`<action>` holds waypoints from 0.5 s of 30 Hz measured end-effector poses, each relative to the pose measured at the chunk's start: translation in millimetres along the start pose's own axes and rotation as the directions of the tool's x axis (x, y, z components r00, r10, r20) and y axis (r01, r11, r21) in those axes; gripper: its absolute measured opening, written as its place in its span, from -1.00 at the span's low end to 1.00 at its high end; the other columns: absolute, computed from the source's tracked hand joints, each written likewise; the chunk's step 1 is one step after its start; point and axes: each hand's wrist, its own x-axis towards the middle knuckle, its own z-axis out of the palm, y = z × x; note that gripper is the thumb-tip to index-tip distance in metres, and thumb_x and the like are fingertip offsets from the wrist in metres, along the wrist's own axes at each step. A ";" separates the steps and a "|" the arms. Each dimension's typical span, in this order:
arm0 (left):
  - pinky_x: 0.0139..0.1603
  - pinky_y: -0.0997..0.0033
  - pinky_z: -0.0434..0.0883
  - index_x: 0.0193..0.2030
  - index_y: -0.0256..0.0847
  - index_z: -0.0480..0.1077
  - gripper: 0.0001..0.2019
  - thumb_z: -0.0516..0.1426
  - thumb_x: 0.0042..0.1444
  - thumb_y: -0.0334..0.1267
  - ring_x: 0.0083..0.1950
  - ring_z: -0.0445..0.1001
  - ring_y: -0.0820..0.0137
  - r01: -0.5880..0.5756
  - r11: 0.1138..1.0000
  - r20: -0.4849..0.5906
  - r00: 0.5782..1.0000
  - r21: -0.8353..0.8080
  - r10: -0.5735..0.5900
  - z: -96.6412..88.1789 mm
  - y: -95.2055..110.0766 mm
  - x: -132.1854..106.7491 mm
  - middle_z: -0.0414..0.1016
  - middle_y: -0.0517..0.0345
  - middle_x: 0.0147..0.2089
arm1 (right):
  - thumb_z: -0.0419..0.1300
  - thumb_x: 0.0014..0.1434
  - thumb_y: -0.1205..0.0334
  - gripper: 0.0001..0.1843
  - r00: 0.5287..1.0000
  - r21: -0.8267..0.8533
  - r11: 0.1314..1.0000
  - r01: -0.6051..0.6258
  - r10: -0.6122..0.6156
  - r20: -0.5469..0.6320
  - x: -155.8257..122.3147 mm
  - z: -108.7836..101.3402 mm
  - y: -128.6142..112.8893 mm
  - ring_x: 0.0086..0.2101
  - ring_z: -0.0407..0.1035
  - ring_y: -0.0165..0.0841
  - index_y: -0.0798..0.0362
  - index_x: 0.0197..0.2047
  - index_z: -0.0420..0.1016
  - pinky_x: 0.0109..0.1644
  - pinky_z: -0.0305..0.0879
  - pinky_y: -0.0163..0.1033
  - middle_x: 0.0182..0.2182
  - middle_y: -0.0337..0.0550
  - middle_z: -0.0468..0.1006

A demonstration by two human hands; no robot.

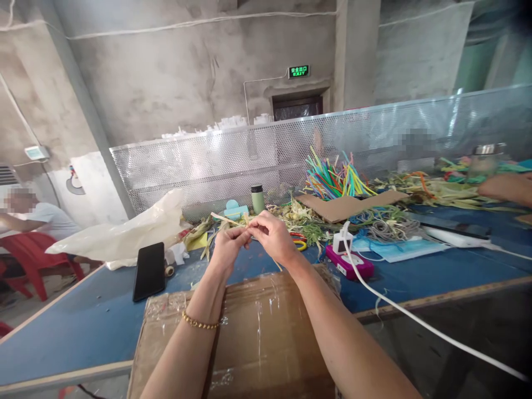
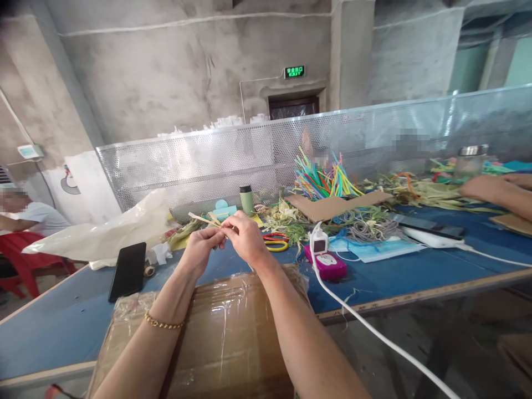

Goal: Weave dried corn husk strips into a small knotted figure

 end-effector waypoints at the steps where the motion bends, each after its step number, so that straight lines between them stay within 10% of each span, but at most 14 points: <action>1: -0.42 0.42 0.12 -0.62 -0.25 0.48 -0.76 0.32 -0.08 -0.17 -0.53 0.20 0.49 0.010 1.000 -0.002 1.000 -0.025 -0.010 -0.4 -0.5 0.2 0.38 0.18 -0.63 | 0.26 0.19 0.37 -0.87 1.000 0.007 1.000 0.007 -0.007 -0.001 -0.1 -0.1 0.2 -0.41 0.29 -0.41 0.03 -0.40 0.51 -0.30 0.22 -0.28 -0.40 -0.24 0.39; 10: -0.42 0.44 0.13 -0.57 -0.27 0.50 -0.76 0.35 -0.13 -0.14 -0.52 0.23 0.48 0.059 0.983 -0.034 0.997 -0.173 -0.066 -4.7 -9.9 5.3 0.40 0.16 -0.61 | 0.23 0.20 0.35 -0.85 0.996 0.071 0.994 0.083 -0.085 0.024 0.7 -1.1 -2.3 -0.31 0.36 -0.35 -0.01 -0.38 0.60 -0.20 0.30 -0.25 -0.38 -0.20 0.43; 15: -0.44 0.45 0.11 -0.58 -0.27 0.46 -0.75 0.33 -0.11 -0.14 -0.53 0.18 0.51 0.052 0.983 -0.054 0.997 -0.176 -0.063 -6.5 -5.2 5.3 0.36 0.19 -0.58 | 0.18 0.28 0.15 -0.81 0.987 0.116 0.982 -0.150 0.156 -0.046 0.2 0.1 7.4 -0.34 0.46 -0.31 0.05 -0.26 0.57 -0.24 0.37 -0.22 -0.35 -0.11 0.59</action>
